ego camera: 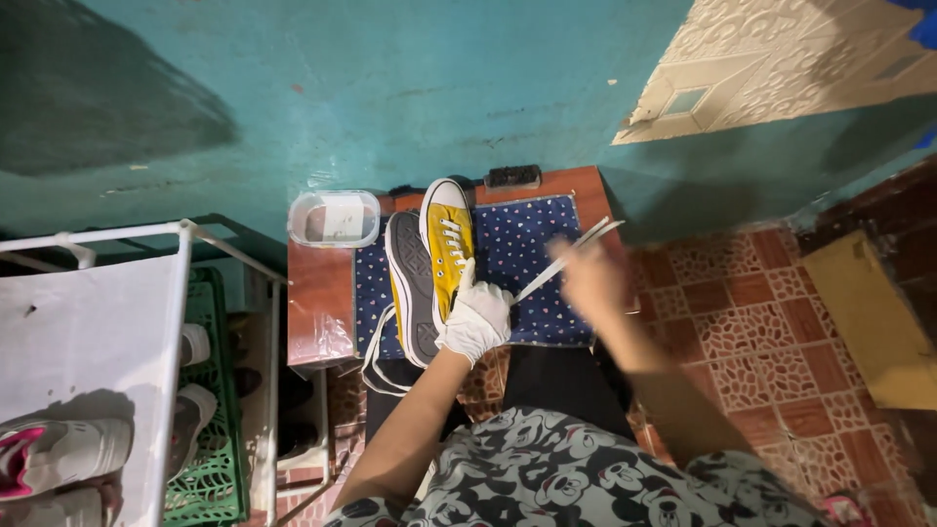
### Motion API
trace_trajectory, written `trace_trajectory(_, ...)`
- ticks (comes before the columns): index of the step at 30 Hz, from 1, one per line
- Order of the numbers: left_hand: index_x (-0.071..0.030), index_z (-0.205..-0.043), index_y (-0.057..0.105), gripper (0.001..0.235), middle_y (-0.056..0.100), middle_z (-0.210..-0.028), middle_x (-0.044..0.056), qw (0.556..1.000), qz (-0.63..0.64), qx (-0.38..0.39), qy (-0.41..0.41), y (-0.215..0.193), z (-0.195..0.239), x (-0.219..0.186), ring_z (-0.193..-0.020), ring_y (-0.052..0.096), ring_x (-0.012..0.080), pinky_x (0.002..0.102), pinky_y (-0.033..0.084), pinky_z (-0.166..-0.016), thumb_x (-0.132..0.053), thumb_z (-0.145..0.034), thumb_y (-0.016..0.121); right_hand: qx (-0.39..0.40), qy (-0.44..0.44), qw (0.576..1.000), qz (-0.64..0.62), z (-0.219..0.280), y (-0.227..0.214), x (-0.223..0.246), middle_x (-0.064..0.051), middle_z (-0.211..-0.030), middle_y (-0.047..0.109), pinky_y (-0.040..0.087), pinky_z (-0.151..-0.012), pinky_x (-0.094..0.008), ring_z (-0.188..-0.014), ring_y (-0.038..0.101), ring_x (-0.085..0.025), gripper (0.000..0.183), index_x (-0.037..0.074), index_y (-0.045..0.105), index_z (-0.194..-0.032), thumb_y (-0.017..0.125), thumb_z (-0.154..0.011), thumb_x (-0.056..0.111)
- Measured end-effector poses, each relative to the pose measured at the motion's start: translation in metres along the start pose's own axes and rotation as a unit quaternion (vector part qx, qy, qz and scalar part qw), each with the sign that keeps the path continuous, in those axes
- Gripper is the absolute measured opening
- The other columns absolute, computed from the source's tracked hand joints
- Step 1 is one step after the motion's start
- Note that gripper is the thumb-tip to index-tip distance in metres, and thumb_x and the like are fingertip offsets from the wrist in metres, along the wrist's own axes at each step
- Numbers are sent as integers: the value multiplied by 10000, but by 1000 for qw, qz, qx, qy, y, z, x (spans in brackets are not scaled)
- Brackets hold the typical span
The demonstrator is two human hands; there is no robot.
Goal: The person scrubs the white rubber toe cap and sides of a yellow sneaker with a brush. They then scrub the white rubber sole of the same shoe. Finally, the person removes the laces from the shoe and scrubs them with the brush.
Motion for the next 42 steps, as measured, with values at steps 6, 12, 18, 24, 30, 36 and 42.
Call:
trace_trajectory(6,-143,-854,723,224,685,-788,59,1000,-8,3,21,4,2,3,-859,671,290,723,2,-1232,-252,-897,531,79,-82,993,-16,31,23,21,-133,-1187,640,626,-815,-498,-982,745,-356,526,437,666,-1322,618,-895,133)
trace_trajectory(12,-184,-841,723,171,706,-799,52,1000,-2,-17,14,0,2,1,-855,691,268,713,-5,-1231,-264,-837,573,50,110,992,44,-48,79,-121,-68,-1285,583,598,-893,-465,-1147,679,-291,594,532,612,-1385,673,-867,248)
trace_trajectory(18,-240,-1031,767,343,738,-922,10,997,13,80,-11,2,1,5,-966,691,246,701,-45,-1222,-422,-851,539,-20,-7,1000,-5,17,30,-24,-146,-1226,604,612,-843,-468,-1079,700,-349,596,396,663,-1373,672,-843,124)
trace_trajectory(24,-353,-1274,696,393,781,-973,-18,987,-68,134,50,42,15,3,-957,706,219,725,-21,-1244,-280,-964,465,67,-111,991,-26,59,42,27,-102,-1200,618,636,-774,-478,-975,737,-326,613,453,660,-1325,666,-830,90)
trace_trajectory(30,-279,-823,781,406,667,-604,-33,890,-440,11,121,-47,31,-18,-661,697,114,495,307,-1237,-499,-1023,504,-8,5,1000,16,-29,75,-92,-114,-1176,594,616,-811,-487,-1031,710,-344,619,482,638,-1375,695,-852,156)
trace_trajectory(36,-315,-782,767,371,669,-606,-65,936,-334,15,112,-26,26,-12,-678,694,103,516,265,-1251,-515,-967,515,-13,76,996,47,-48,73,-111,-49,-1165,614,620,-798,-471,-962,734,-317,500,559,630,-1338,635,-922,282)
trace_trajectory(42,-350,-741,752,335,671,-607,-98,970,-223,30,91,0,15,-4,-695,691,93,538,223,-1265,-531,-910,526,-39,-77,991,-100,40,21,32,-166,-1122,628,601,-788,-515,-1004,709,-406,577,388,644,-1373,632,-888,76)
Point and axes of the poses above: each hand's wrist, its own z-axis away from the middle knuckle, its own y-axis out of the palm, x = y × z, the point moved 7 cm from there along -z, towards the middle knuckle
